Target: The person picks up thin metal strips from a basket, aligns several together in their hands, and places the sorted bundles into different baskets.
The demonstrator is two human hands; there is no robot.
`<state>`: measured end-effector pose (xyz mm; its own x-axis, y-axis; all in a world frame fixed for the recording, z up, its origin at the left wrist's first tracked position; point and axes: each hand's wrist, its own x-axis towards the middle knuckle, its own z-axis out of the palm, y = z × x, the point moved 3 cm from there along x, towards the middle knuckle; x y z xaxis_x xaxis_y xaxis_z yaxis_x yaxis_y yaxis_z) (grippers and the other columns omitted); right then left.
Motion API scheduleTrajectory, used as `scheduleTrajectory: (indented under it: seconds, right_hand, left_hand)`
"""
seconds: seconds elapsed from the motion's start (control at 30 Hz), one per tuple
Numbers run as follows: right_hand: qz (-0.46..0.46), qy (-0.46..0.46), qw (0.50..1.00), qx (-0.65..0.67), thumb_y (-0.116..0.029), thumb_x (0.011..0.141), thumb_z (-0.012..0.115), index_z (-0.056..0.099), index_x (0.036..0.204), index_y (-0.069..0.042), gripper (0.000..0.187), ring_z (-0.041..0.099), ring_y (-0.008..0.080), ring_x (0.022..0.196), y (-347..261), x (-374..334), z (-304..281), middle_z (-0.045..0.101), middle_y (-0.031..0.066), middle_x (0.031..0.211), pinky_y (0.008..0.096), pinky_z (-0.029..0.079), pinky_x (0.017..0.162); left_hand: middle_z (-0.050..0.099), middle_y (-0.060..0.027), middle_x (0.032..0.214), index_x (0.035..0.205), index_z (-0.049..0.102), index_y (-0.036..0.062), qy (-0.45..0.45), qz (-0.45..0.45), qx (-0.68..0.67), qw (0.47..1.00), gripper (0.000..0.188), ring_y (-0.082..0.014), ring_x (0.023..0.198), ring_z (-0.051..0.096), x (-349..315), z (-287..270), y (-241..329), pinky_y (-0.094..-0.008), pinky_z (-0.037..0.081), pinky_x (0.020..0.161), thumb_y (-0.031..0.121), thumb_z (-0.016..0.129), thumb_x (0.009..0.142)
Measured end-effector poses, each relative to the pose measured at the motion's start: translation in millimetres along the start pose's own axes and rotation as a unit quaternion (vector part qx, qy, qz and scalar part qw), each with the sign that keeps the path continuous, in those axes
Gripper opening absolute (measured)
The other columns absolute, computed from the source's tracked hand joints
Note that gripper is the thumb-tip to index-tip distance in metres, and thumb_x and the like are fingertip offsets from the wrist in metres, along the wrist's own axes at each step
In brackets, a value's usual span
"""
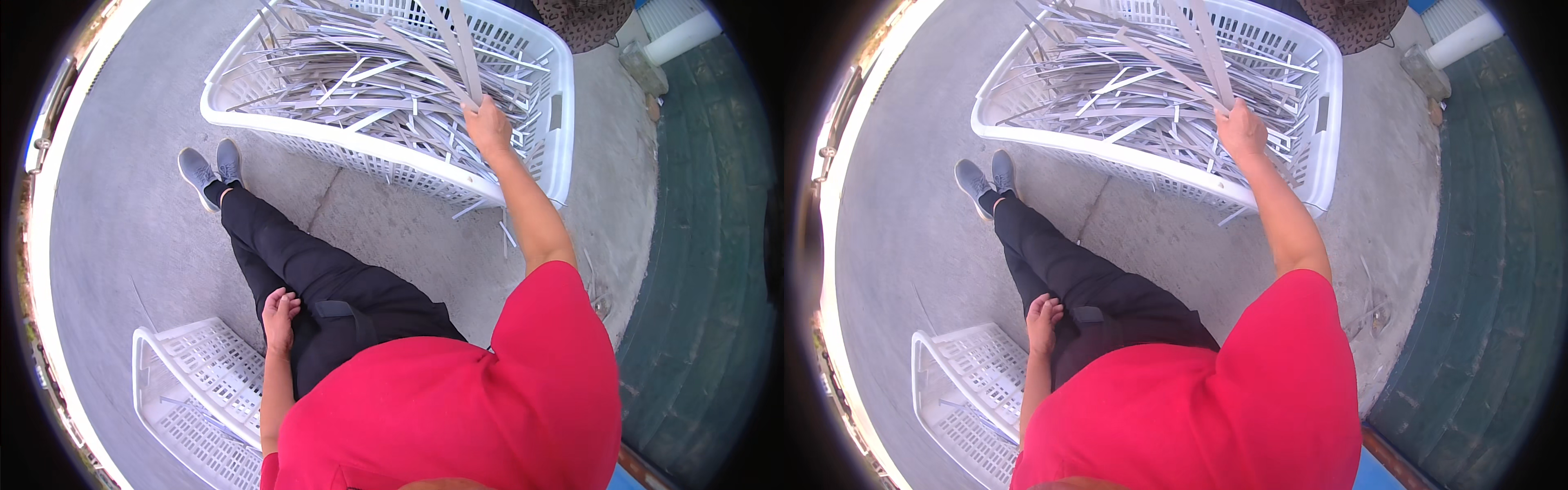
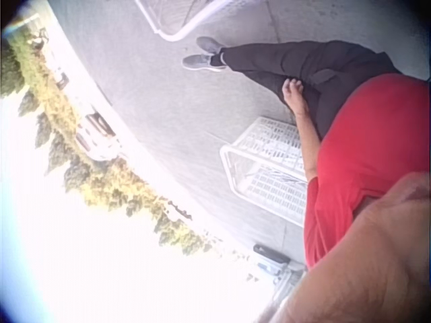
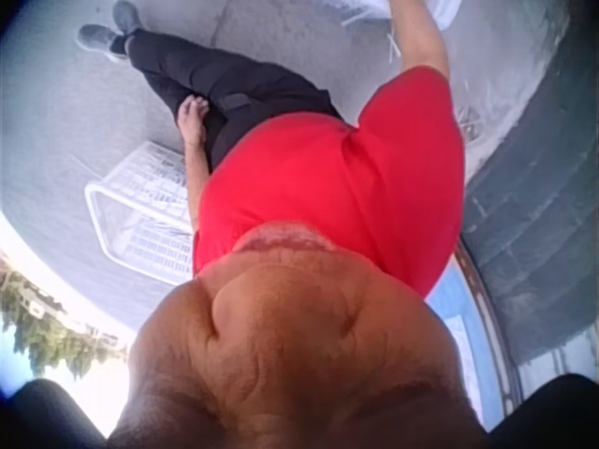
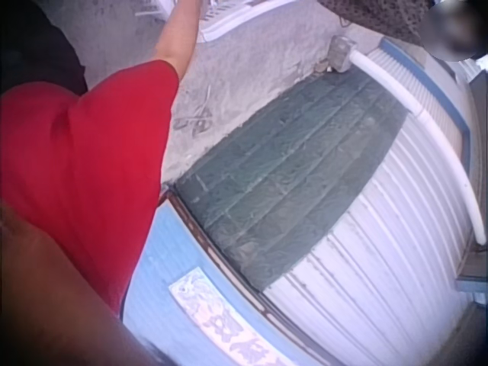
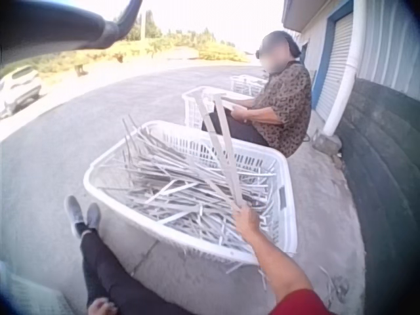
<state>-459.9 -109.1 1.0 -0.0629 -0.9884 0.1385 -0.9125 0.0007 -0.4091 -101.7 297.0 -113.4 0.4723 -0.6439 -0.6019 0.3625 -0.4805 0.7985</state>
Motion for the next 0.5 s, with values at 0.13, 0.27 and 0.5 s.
scheduleTrajectory:
  seconds: [0.13,0.27,0.5]
  right_hand:
    - [-0.173,-0.004,0.985,0.018,-0.027,0.081,0.059,0.053,0.084,-0.004,0.024,0.063,0.0334,0.073,-84.6,-37.0,-13.6,0.064,0.015,0.075,0.0432,0.049,0.063]
    - [-0.382,0.031,0.921,0.078,-0.018,0.075,0.061,0.051,0.08,-0.006,0.017,0.063,0.0291,0.069,-162.9,-82.5,-21.0,0.06,0.0096,0.069,0.0402,0.049,0.059]
    - [-0.47,-0.174,0.852,0.149,-0.018,0.075,0.061,0.052,0.079,-0.006,0.015,0.064,0.027,0.069,-238.2,-197.7,-0.2,0.061,0.0086,0.069,0.0394,0.05,0.06]
  left_hand:
    - [0.059,-0.0099,0.101,0.116,0.046,0.0006,-0.003,0.005,0.002,1.0,0.03,-0.0139,0.081,0.06,-3.3,3.5,5.5,-0.0233,0.05,0.07,0.016,0.052,0.091]
    - [0.059,-0.0085,0.102,0.118,0.046,0.0018,-0.015,0.026,-0.028,0.999,0.033,-0.0137,0.085,0.059,-15.8,6.6,27.3,-0.023,0.049,0.072,0.016,0.054,0.089]
    - [0.04,-0.014,0.131,0.138,0.02,0.0021,-0.11,0.201,-0.064,0.971,0.104,-0.0238,0.12,0.04,-57.2,40.3,131.9,-0.0342,0.032,0.099,0.043,0.079,0.063]
